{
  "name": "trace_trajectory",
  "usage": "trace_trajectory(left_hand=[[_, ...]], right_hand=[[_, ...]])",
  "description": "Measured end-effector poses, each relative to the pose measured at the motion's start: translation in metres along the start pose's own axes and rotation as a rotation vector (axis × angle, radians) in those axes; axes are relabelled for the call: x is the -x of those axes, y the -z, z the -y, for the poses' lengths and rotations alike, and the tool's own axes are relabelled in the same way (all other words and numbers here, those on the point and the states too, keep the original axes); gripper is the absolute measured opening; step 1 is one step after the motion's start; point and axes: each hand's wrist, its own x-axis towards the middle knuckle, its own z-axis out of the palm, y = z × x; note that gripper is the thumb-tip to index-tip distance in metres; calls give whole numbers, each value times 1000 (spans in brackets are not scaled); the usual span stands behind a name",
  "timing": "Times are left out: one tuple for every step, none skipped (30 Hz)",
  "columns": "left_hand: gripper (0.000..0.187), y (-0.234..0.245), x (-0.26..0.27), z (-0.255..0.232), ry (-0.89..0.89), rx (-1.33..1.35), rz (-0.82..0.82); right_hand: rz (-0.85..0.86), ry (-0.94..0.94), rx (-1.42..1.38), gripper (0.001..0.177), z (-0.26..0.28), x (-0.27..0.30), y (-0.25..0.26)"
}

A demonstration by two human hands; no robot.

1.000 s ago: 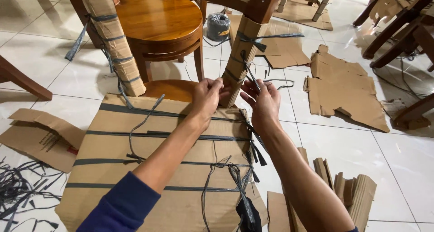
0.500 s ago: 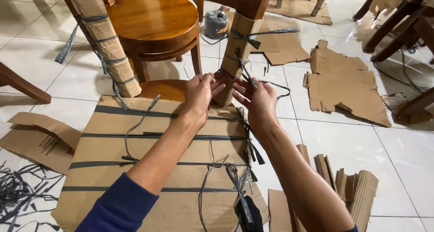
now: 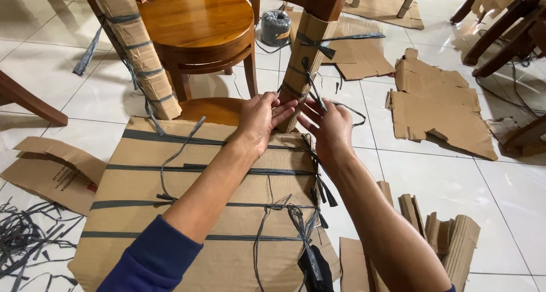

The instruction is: Wrapping a wooden chair with cardboard and securing it with plastic ties

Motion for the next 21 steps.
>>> trace_trajectory(left_hand=[[16, 1, 1, 1, 2, 0, -1], [16, 1, 2, 2, -15, -32, -9], [16, 1, 2, 2, -33, -64, -16], [16, 7, -4, 4, -34, -64, -16], [16, 12, -10, 7, -87, -166, -49], [17, 18, -15, 10, -138, -269, -81], [17, 16, -12, 6, -138, -270, -81], [17, 15, -8, 2, -183, -221, -117], [17, 14, -5, -3, -228, -172, -153], [17, 16, -6, -2, -226, -170, -155], [19, 18, -8, -2, -269, -192, -144], [21, 19, -10, -3, -312, -215, -133], [21, 19, -12, -1, -313, -213, -134], [23, 19, -15, 1, -334, -197, -126], [24, 20, -17, 3, -356, -181, -119], [24, 24, -35, 7, -356, -180, -119], [25, 28, -53, 12, -362, -131, -105], [26, 32, -72, 17, -366, -81, -91], [26, 22, -70, 9, -365, -79, -92], [23, 13, -69, 2, -340, 21, -64], [21, 5, -68, -5, -314, 122, -36]], right_hand=[[-2, -2, 1, 33, 1, -1, 2], [-6, 17, -7, 30, 2, -2, 3], [-11, 35, -15, 28, 3, -3, 4], [-10, 35, -15, 28, 3, -4, 2], [1, 26, -32, 26, 2, -4, 1], [10, 17, -50, 25, 2, -5, 1], [9, 16, -51, 25, 1, -5, 2], [1, 24, -56, 25, 1, -5, 2], [-7, 32, -61, 25, 0, -5, 2], [-7, 32, -58, 25, 0, -3, 1], [-15, 33, -43, 25, 0, -2, 1], [-22, 34, -30, 25, 1, -1, 0], [-21, 35, -29, 25, -5, -10, 4], [-21, 40, -51, 24, -12, -20, 9], [-21, 45, -73, 23, -19, -29, 14], [-21, 45, -71, 23, -22, -31, 14], [-10, 39, -121, 21, -25, -34, 15], [2, 32, -169, 19, -29, -38, 16], [1, 32, -166, 19, -30, -44, 17], [10, 43, -188, 18, -33, -49, 19], [18, 55, -209, 17, -36, -54, 20]])
